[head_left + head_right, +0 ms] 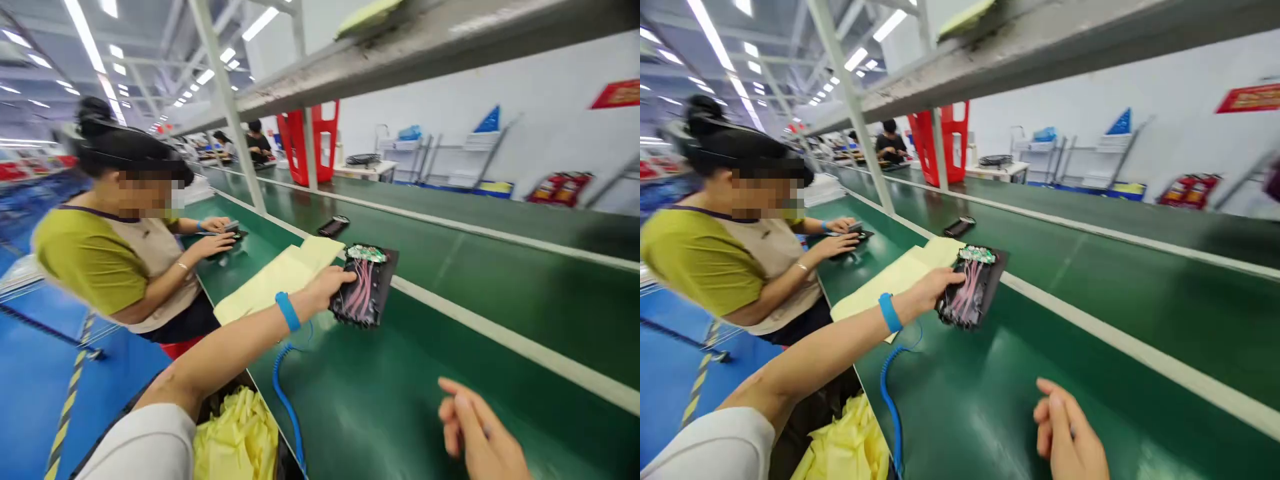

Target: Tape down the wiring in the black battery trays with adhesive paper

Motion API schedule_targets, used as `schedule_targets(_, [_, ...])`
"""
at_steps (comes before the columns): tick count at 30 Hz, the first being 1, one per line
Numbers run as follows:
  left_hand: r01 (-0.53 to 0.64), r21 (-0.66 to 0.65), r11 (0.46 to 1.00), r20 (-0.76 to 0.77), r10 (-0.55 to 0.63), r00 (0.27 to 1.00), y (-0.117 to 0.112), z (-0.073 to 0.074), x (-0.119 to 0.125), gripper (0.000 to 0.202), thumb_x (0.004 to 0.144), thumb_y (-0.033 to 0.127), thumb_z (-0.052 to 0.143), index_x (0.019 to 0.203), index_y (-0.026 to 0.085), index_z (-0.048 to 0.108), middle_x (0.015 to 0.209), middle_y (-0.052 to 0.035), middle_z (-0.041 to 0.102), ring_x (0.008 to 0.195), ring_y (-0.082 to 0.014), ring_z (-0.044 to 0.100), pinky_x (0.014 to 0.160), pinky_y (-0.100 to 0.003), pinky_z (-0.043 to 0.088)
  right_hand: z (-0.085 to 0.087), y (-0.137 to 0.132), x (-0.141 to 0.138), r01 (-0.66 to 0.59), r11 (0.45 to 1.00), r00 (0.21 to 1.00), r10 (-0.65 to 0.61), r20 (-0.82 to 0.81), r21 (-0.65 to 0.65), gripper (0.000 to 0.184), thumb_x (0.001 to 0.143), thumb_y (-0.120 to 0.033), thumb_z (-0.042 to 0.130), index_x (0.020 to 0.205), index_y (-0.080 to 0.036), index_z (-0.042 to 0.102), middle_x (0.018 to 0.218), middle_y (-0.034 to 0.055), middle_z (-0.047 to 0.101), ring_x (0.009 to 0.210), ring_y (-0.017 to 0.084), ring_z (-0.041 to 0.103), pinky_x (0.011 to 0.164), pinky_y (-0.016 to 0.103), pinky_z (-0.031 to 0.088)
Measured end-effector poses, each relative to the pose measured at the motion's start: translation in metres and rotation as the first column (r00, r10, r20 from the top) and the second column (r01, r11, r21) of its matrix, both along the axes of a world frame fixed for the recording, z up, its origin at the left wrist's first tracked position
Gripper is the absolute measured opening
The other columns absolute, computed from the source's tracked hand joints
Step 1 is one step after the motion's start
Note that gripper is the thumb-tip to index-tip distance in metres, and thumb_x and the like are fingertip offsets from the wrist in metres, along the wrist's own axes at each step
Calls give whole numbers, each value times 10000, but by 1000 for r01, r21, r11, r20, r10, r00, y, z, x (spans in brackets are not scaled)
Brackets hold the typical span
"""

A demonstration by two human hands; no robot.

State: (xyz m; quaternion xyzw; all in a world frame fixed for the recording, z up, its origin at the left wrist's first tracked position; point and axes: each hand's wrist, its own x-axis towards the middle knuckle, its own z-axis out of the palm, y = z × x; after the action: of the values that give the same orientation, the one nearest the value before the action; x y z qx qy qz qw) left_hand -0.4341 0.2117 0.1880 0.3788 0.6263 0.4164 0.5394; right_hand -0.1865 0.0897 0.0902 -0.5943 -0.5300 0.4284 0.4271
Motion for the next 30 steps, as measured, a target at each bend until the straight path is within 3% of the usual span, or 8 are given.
schedule_targets(4, [251,-95,963,78,-244,967,-80,-57,130,69,798,215,525,789,153,496,714,-30,614,605,-137,590,560,-260,490,3,-29,74,155,974,984,-167,-57,-166,607,795,-648,456,1133,-157,570,792,57,650,377,90,376,344,240,305])
schedule_targets(8, [369,-65,927,-31,-371,928,-131,-90,199,170,843,251,443,981,157,472,887,-62,615,751,-139,598,682,-263,490,-9,-72,120,165,985,944,-141,298,-56,542,849,-577,390,1121,-165,614,884,79,673,569,169,563,490,289,452])
schedule_targets(10, [436,-21,900,-151,-434,888,-142,-92,208,288,830,282,474,1093,166,473,973,-74,603,846,-158,584,769,-281,476,-18,-87,131,100,994,883,-111,456,49,490,882,-507,368,1128,-159,609,969,89,663,791,216,621,648,323,504])
schedule_targets(12, [513,13,858,-304,-485,820,-146,-87,205,364,801,319,518,1139,183,507,1031,-78,575,903,-187,557,840,-327,452,-26,-95,135,33,989,828,-106,550,142,434,915,-429,347,1141,-150,590,1001,93,648,846,214,626,665,318,511])
schedule_targets(16, [622,29,783,-578,-494,649,-139,-74,195,351,813,327,472,1105,168,585,1012,-87,564,1012,-255,494,933,-438,383,-30,-91,136,15,960,648,-222,728,279,347,931,-322,377,1132,-140,593,995,88,633,594,161,609,408,276,433])
schedule_targets(20, [657,40,753,-711,-440,548,-119,-81,206,347,779,236,485,1096,141,591,926,-78,575,921,-235,525,869,-410,428,-28,-79,137,-14,960,486,-238,841,280,295,910,-271,445,1104,-150,632,983,72,628,392,96,495,306,270,339])
schedule_targets(25, [684,85,725,-758,-398,516,-101,-88,224,350,821,205,419,1132,194,578,966,-49,568,856,-181,550,837,-345,452,-30,-75,138,-21,946,522,-266,810,324,302,923,-272,427,1126,-147,613,1108,80,623,506,118,596,347,254,414])
schedule_targets(30, [673,72,736,-752,-403,521,-118,-80,216,355,888,311,371,1157,166,551,963,-65,571,845,-177,571,813,-336,472,-35,-78,139,-35,932,571,-277,773,361,327,923,-272,421,1206,-145,523,1150,68,628,629,151,659,377,241,454])
